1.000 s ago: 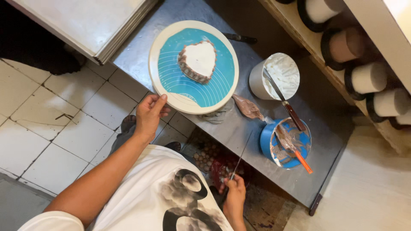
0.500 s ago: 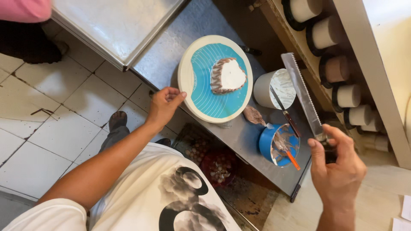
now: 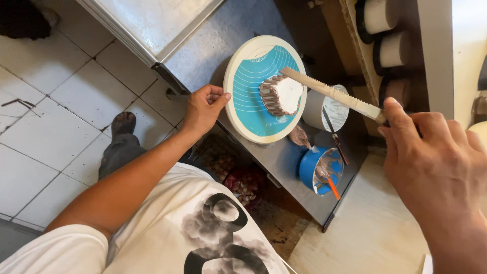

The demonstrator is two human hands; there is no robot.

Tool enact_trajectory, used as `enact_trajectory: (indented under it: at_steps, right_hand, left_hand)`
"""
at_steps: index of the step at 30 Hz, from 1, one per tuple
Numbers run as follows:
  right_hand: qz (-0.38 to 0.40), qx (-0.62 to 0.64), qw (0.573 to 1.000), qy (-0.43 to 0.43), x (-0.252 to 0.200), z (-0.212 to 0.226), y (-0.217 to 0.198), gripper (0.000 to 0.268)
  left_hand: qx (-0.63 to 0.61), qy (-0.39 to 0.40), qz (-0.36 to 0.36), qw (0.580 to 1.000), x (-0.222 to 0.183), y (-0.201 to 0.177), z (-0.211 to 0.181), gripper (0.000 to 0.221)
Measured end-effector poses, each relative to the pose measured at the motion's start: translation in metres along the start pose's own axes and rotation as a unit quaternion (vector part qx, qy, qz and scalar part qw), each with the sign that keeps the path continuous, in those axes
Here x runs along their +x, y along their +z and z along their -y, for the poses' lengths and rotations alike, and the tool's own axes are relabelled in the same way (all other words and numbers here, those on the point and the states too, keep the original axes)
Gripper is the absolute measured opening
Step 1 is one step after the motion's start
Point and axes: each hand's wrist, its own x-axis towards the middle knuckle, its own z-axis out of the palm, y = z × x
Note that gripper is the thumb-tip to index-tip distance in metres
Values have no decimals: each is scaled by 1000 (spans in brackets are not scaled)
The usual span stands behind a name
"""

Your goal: The person frosts a heart-shaped cake by hand using a spatula, applying white and chocolate-colored frosting to the top and sides while rotating the cake stand.

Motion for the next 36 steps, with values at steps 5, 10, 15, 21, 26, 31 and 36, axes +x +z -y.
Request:
enact_trajectory:
  at_steps: [5, 10, 15, 21, 26, 31, 36]
  right_hand:
    - [-82, -38, 994, -67, 29, 3, 11, 19]
    - [-97, -36, 985, -135, 60, 14, 9, 43]
    - [-118, -48, 976, -177, 85, 30, 17, 49]
    - [-122, -72, 972, -190, 101, 42, 25, 39]
    - [-95, -81, 973, -192, 102, 45, 34, 40]
    - [-103, -71, 973, -192, 97, 44, 37, 38]
    - [-92, -65, 976, -188, 91, 46, 35, 34]
  left_hand:
    - [20, -36, 14, 999, -25, 5, -8, 31]
    - [14, 0, -16, 1000, -28, 15, 8, 29]
    - [16, -31, 4, 999, -46, 18, 7, 30]
    - [53, -33, 43, 997, -55, 29, 20, 34]
    - [40, -42, 37, 998, -55, 27, 16, 32]
    - [22, -35, 31, 999, -55, 21, 8, 30]
    - [13, -18, 25, 999, -52, 24, 18, 30]
